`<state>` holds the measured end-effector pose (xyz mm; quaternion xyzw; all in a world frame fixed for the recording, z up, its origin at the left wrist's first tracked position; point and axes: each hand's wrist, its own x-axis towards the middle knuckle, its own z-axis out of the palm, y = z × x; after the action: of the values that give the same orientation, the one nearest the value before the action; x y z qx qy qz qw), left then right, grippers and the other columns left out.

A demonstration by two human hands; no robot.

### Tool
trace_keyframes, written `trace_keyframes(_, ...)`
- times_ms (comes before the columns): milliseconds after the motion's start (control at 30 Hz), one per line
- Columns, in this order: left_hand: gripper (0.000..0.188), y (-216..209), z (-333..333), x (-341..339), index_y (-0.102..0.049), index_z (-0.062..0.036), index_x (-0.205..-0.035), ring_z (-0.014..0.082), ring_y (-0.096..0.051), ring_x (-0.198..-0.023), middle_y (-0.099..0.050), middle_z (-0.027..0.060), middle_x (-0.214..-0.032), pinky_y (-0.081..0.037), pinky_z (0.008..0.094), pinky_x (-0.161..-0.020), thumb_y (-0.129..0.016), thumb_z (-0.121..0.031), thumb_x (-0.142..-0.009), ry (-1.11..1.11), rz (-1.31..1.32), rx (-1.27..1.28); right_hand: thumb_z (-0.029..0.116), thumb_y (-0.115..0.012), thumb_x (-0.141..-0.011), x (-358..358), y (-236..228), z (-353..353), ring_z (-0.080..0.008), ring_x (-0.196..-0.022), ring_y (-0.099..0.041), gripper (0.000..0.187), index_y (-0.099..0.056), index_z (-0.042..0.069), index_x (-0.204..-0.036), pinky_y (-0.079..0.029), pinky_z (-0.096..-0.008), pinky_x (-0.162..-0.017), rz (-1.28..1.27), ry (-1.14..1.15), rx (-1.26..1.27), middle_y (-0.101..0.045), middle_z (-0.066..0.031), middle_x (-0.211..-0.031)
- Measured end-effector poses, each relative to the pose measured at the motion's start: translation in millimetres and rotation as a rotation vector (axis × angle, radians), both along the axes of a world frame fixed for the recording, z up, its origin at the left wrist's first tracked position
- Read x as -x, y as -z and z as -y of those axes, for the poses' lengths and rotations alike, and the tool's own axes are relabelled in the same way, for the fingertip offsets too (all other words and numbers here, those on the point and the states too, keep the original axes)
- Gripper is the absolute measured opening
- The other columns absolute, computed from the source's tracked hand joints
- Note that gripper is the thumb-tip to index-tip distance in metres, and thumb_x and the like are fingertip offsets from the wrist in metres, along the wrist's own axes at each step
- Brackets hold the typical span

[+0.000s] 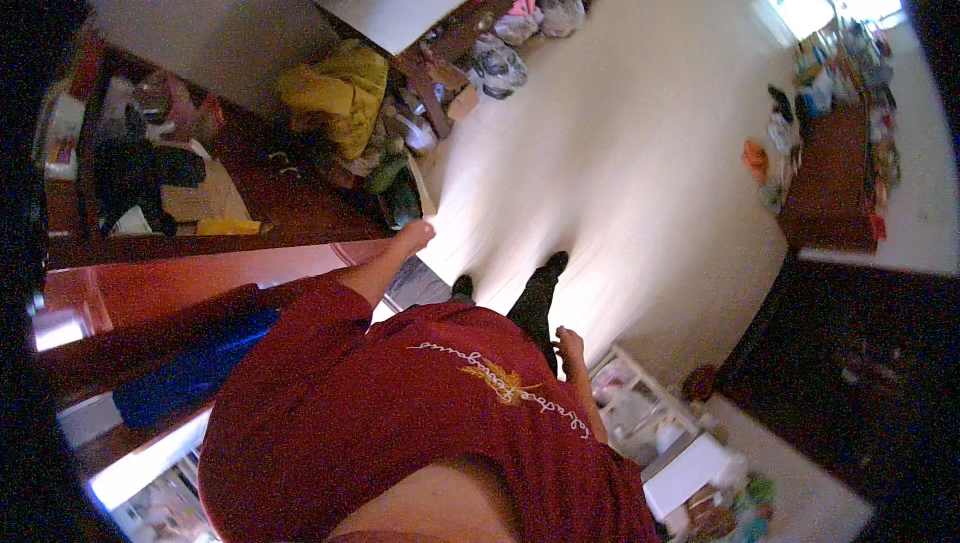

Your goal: The person picks up a vegetable from a shelf, puts it back, and then washes a large piece of seaweed in a basin of water in a sink.

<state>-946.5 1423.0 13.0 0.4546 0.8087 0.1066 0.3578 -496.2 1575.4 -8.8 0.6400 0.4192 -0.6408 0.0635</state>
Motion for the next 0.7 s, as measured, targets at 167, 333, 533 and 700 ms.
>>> trace_keyframes(167, 0.028, 97.7, 86.7, -59.1, -0.062, -0.0006, -0.077, 0.0362, -0.06, -0.076, -0.06, 0.022, -0.082, -0.047, 0.0442, -0.068, -0.047, -0.024, -0.074, -0.172, -0.059, 0.058, 0.036, -0.053, -0.081, 33.0, -24.3, -129.0, -0.0193, -0.063, -0.059, 0.04, -0.057, -0.001, -0.098, -0.042, -0.0306, -0.049, 0.111, -0.331, 0.002, -0.06, -0.0094, -0.09)
trace_keyframes(333, 0.022, 71.3, 93.7, -144.6, -0.062, -0.002, -0.078, 0.0315, -0.062, -0.073, -0.062, 0.0178, -0.078, -0.049, 0.0414, -0.064, -0.051, -0.021, -0.073, -0.546, 0.163, 0.222, 0.032, -0.052, -0.082, 66.0, -8.0, -294.7, -0.0182, -0.063, -0.06, 0.029, -0.057, 0.004, -0.086, -0.041, -0.0312, -0.047, 0.183, -0.6, -0.123, -0.06, -0.0079, -0.079)
trace_keyframes(533, 0.027, 29.2, 5.0, -224.2, -0.063, -0.0016, -0.083, 0.0327, -0.061, -0.079, -0.062, 0.0196, -0.085, -0.049, 0.04, -0.068, -0.05, -0.023, -0.075, -0.963, 0.341, 0.042, 0.034, -0.051, -0.081, 203.6, -45.1, -435.3, -0.0167, -0.064, -0.057, 0.027, -0.057, 0.008, -0.086, -0.04, -0.0293, -0.049, 0.278, -0.747, -0.304, -0.058, -0.0043, -0.079)
trace_keyframes(700, 0.022, 60.9, 7.5, -170.5, -0.061, -0.0022, -0.077, 0.0358, -0.058, -0.078, -0.061, 0.0174, -0.082, -0.049, 0.0425, -0.067, -0.05, -0.021, -0.075, -0.613, 0.192, 0.117, 0.033, -0.053, -0.082, 330.8, -26.3, -389.6, -0.0132, -0.071, -0.058, 0.027, -0.056, 0.009, -0.094, -0.042, -0.0261, -0.054, -0.108, -0.733, -0.178, -0.059, -0.0023, -0.088)
